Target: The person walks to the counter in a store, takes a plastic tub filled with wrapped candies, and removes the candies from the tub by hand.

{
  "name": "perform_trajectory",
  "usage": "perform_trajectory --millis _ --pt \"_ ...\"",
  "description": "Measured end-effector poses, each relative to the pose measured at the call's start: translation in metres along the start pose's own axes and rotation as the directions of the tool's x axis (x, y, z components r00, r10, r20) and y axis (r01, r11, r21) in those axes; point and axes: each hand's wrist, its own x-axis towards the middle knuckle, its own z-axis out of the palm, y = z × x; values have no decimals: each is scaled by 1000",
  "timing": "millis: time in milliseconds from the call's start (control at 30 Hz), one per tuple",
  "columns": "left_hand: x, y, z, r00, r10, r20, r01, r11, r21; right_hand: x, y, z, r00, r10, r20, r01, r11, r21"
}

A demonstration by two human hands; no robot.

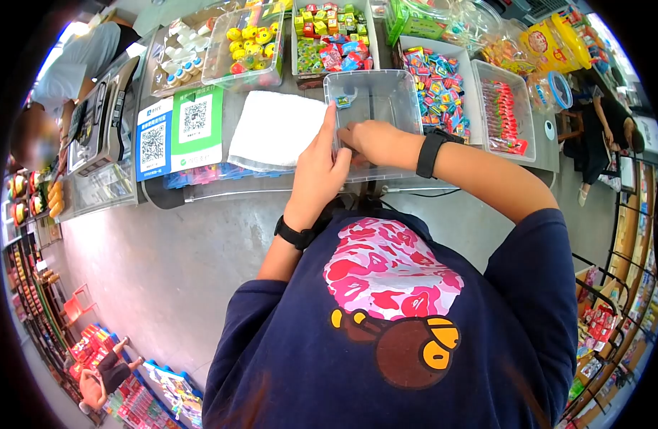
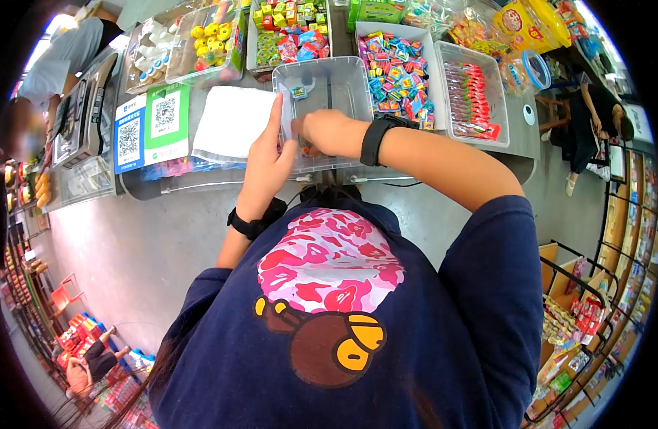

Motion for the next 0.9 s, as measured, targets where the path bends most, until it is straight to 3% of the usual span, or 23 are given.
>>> perform_trajectory --millis 100,433,500,633,900 --pt "0 0 0 999 -39 19 38 999 11 -3 -1 1 995 -61 -78 60 998 -13" --pt "-3 2 0 1000 -9 3 9 1000 28 0 -12 -7 998 21 -64 -25 998 -50" --pt "-5 3 0 1000 -17 4 17 999 33 3 -4 -8 984 90 -156 -132 949 -285" --pt "-5 5 0 1000 -29 1 29 999 44 0 2 -21 950 259 -172 -302 901 -313" --pt "-6 7 -2 999 -30 11 30 999 43 0 7 -19 946 184 -266 -272 897 -348"
